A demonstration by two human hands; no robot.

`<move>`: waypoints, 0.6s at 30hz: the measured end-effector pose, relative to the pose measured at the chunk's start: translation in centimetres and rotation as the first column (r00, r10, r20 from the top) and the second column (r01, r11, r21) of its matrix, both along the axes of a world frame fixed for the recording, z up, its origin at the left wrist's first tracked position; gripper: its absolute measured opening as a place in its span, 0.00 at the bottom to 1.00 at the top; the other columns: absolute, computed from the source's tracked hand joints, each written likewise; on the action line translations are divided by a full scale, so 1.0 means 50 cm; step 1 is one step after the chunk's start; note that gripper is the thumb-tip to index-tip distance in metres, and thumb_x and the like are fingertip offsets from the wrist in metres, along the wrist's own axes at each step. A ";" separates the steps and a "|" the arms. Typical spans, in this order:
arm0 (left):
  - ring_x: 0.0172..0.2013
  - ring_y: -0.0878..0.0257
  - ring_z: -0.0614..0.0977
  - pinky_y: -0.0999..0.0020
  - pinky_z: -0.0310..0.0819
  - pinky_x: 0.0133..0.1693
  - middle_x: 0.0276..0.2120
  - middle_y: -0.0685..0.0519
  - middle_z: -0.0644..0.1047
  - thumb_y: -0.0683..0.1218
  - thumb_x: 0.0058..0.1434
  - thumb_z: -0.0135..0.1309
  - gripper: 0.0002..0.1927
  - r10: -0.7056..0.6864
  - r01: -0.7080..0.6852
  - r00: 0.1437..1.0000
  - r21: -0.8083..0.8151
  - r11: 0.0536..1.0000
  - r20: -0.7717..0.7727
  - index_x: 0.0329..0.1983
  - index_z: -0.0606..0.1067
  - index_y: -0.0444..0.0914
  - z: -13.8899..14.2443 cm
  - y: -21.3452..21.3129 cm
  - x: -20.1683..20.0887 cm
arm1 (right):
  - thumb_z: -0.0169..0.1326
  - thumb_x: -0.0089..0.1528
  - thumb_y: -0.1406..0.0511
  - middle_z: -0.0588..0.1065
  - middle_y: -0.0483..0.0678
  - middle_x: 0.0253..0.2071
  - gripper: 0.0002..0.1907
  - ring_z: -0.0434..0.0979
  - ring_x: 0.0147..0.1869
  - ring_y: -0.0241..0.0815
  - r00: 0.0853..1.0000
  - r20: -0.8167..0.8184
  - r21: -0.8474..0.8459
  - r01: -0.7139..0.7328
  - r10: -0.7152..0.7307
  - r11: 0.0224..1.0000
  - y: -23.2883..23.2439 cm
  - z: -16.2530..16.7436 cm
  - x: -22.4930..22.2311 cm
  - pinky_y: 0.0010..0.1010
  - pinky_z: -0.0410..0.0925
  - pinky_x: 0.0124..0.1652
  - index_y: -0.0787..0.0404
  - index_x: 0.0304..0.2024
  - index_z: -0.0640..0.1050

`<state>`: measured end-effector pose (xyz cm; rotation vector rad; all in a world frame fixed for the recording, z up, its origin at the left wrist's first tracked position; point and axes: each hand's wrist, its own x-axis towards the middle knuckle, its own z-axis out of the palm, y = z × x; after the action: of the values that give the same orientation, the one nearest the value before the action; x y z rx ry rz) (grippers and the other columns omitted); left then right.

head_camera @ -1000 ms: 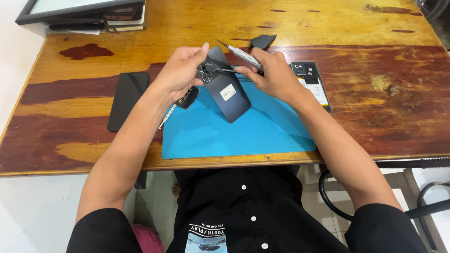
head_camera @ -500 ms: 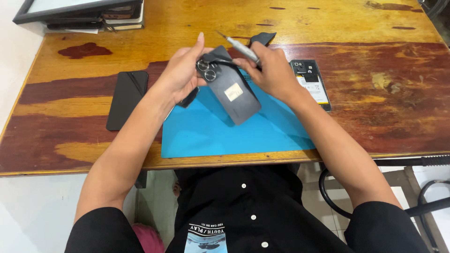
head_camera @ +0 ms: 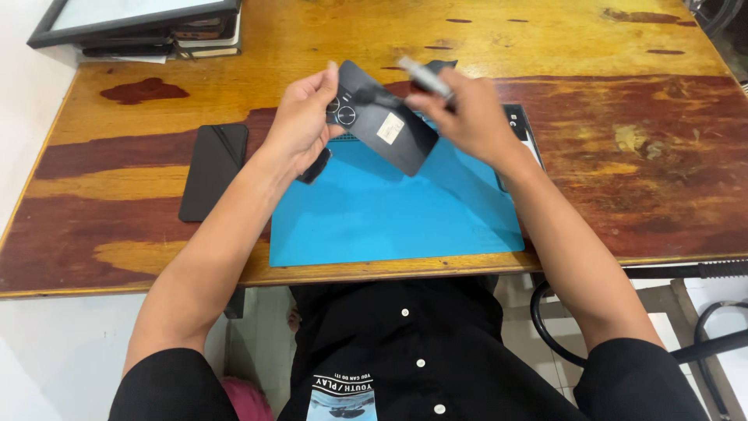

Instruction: The person repairs a smartphone at a wooden workbench. They lift the back cover off the phone, use a black pry tool to work around the internal components, then use a screwdriver on the phone's interior, handling the battery and small parts on a blue repair mat.

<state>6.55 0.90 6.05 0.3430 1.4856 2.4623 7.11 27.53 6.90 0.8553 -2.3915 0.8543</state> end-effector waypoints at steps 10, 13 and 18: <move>0.42 0.65 0.84 0.66 0.84 0.43 0.44 0.52 0.82 0.50 0.71 0.51 0.17 -0.014 -0.048 0.982 -0.325 0.945 -0.187 0.55 0.77 0.34 -0.015 0.034 0.019 | 0.70 0.60 0.68 0.59 0.37 0.29 0.23 0.58 0.32 0.31 0.848 0.471 -0.253 -0.135 0.244 0.958 0.036 0.010 -0.008 0.26 0.58 0.32 0.56 0.33 0.63; 0.43 0.54 0.84 0.56 0.80 0.42 0.46 0.50 0.83 0.58 0.76 0.45 0.21 -0.027 -0.540 0.760 -0.655 0.529 -0.649 0.54 0.79 0.39 0.006 -0.013 0.014 | 0.69 0.60 0.67 0.64 0.40 0.30 0.20 0.63 0.34 0.33 0.892 0.437 -0.080 -0.087 0.114 0.993 0.073 0.012 -0.015 0.28 0.62 0.34 0.58 0.35 0.66; 0.44 0.43 0.82 0.45 0.76 0.45 0.42 0.39 0.82 0.69 0.70 0.49 0.34 -0.095 -0.374 0.924 -0.825 -0.423 -0.370 0.45 0.82 0.34 0.066 -0.153 -0.006 | 0.69 0.61 0.62 0.74 0.54 0.35 0.19 0.74 0.37 0.47 0.965 0.163 0.229 0.166 -0.206 0.959 0.145 0.011 -0.047 0.39 0.67 0.37 0.66 0.43 0.73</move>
<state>6.25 -6.75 9.34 0.0296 3.1893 0.0424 4.75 34.80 7.46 0.6352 -2.7143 0.6351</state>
